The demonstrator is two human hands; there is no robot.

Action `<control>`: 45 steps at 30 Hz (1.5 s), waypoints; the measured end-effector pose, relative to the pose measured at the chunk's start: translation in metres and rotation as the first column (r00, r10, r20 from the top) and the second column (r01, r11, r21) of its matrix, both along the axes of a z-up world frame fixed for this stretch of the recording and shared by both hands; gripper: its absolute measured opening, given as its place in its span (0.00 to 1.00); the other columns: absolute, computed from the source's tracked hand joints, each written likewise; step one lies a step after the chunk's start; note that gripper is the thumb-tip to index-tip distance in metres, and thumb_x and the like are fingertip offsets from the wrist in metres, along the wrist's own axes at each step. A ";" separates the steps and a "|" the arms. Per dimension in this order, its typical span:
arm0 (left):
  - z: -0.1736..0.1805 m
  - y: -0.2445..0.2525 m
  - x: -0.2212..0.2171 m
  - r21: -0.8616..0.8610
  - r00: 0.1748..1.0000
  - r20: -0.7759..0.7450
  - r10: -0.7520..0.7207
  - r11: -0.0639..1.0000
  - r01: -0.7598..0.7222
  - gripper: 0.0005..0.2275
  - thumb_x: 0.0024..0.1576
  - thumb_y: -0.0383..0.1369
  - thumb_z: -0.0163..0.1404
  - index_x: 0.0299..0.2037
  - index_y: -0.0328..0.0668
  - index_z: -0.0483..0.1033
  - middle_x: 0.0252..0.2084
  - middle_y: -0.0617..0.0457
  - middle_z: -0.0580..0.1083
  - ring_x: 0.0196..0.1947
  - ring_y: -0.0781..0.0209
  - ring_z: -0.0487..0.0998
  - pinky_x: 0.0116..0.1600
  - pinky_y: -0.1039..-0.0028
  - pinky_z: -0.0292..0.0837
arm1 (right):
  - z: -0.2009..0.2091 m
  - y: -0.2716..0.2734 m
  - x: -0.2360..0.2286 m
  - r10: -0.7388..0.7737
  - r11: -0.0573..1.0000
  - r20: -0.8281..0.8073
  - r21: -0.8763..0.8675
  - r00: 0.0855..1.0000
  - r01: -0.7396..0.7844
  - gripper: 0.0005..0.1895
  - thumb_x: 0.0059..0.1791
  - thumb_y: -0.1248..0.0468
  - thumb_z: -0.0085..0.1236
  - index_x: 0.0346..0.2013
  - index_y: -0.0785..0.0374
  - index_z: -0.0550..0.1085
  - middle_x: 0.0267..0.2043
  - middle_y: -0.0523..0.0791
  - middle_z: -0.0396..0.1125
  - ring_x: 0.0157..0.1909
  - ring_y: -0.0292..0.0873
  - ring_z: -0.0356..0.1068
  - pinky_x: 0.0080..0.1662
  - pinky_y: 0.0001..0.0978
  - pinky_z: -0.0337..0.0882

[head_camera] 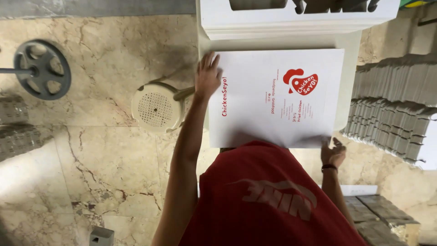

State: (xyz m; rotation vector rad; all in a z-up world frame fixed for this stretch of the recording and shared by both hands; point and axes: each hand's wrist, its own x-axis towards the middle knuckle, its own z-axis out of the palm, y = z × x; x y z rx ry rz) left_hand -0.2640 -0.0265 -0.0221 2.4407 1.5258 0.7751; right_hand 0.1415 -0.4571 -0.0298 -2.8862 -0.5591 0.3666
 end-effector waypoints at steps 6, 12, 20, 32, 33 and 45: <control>-0.028 0.055 0.025 -0.487 0.938 -0.249 -0.240 0.868 0.093 0.22 0.58 0.40 0.57 0.64 0.58 0.70 0.59 0.57 0.67 0.61 0.52 0.67 0.61 0.53 0.69 | 0.023 0.017 -0.028 0.076 0.997 -0.057 0.035 0.995 -0.074 0.34 0.45 0.51 0.70 0.60 0.65 0.75 0.50 0.55 0.70 0.56 0.61 0.71 0.61 0.49 0.70; -0.028 0.060 0.033 -0.431 0.878 -0.397 -0.266 0.899 0.078 0.19 0.59 0.44 0.56 0.59 0.58 0.70 0.53 0.59 0.67 0.56 0.56 0.69 0.57 0.58 0.70 | 0.029 0.025 -0.023 0.019 0.999 -0.174 -0.046 0.985 -0.028 0.36 0.46 0.52 0.70 0.63 0.68 0.73 0.53 0.57 0.68 0.59 0.63 0.69 0.62 0.53 0.68; -0.001 0.057 0.043 -0.371 0.801 -0.539 -0.261 0.927 0.052 0.16 0.57 0.39 0.59 0.54 0.50 0.72 0.49 0.55 0.65 0.52 0.52 0.69 0.57 0.53 0.70 | 0.048 0.042 -0.032 -0.040 0.992 -0.229 -0.126 0.973 0.012 0.36 0.48 0.49 0.66 0.66 0.64 0.70 0.59 0.53 0.66 0.63 0.61 0.66 0.64 0.54 0.67; 0.006 0.059 0.055 -0.348 0.754 -0.606 -0.252 0.937 0.033 0.20 0.52 0.30 0.56 0.55 0.45 0.69 0.49 0.49 0.74 0.50 0.47 0.73 0.53 0.52 0.69 | 0.063 0.048 -0.037 -0.077 0.996 -0.267 -0.070 0.961 0.060 0.34 0.47 0.46 0.66 0.62 0.61 0.71 0.59 0.55 0.64 0.60 0.60 0.66 0.59 0.52 0.66; 0.004 0.065 0.055 -0.344 0.755 -0.604 -0.257 0.938 0.044 0.20 0.52 0.30 0.56 0.55 0.45 0.69 0.49 0.49 0.74 0.50 0.47 0.73 0.53 0.52 0.69 | 0.065 0.051 -0.038 -0.086 0.995 -0.263 -0.067 0.961 0.070 0.34 0.47 0.46 0.66 0.62 0.61 0.71 0.59 0.55 0.64 0.60 0.60 0.66 0.59 0.52 0.66; 0.114 0.054 0.105 -0.676 0.827 -0.361 -0.432 0.732 0.087 0.13 0.59 0.32 0.55 0.51 0.35 0.73 0.46 0.39 0.77 0.52 0.40 0.79 0.55 0.52 0.71 | 0.035 0.034 -0.032 -0.088 0.989 -0.244 -0.133 0.966 0.057 0.34 0.48 0.50 0.65 0.65 0.62 0.70 0.58 0.53 0.64 0.62 0.62 0.67 0.64 0.53 0.67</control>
